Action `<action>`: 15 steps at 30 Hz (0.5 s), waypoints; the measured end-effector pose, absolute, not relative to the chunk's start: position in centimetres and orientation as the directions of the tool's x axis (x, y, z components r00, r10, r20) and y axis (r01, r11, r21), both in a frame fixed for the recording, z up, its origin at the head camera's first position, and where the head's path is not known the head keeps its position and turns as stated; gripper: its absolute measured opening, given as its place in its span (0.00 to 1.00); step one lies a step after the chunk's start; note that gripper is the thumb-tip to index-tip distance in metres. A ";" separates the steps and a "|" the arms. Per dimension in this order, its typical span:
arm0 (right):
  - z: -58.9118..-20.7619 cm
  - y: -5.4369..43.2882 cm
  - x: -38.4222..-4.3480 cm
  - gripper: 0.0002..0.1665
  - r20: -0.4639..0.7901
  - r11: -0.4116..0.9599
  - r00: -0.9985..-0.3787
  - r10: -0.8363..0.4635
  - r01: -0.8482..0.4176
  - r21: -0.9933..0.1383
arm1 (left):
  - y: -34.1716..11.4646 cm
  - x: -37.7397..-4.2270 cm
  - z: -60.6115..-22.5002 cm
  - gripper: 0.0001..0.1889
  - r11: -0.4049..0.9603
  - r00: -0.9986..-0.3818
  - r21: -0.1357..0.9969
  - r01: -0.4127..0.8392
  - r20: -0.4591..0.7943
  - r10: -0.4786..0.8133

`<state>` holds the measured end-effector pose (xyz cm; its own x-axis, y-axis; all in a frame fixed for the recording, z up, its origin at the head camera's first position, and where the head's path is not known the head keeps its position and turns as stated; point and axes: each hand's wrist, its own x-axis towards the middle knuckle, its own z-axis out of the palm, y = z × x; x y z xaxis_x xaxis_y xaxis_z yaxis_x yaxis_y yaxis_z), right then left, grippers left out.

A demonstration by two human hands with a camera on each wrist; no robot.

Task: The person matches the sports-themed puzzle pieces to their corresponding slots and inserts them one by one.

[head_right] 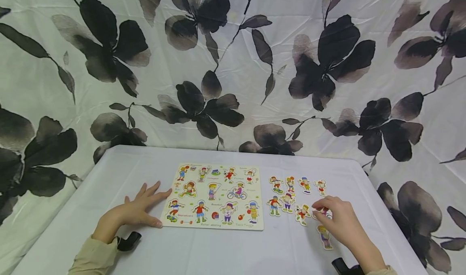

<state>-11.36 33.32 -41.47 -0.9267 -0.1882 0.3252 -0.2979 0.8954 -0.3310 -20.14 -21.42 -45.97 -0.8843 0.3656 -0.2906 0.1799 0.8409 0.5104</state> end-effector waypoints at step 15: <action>-43.8 35.4 -9.2 0.05 0.071 0.934 -0.997 -0.032 -0.055 -0.352 | -21.3 -20.2 -46.2 0.56 0.839 -0.886 0.515 0.175 -0.289 0.362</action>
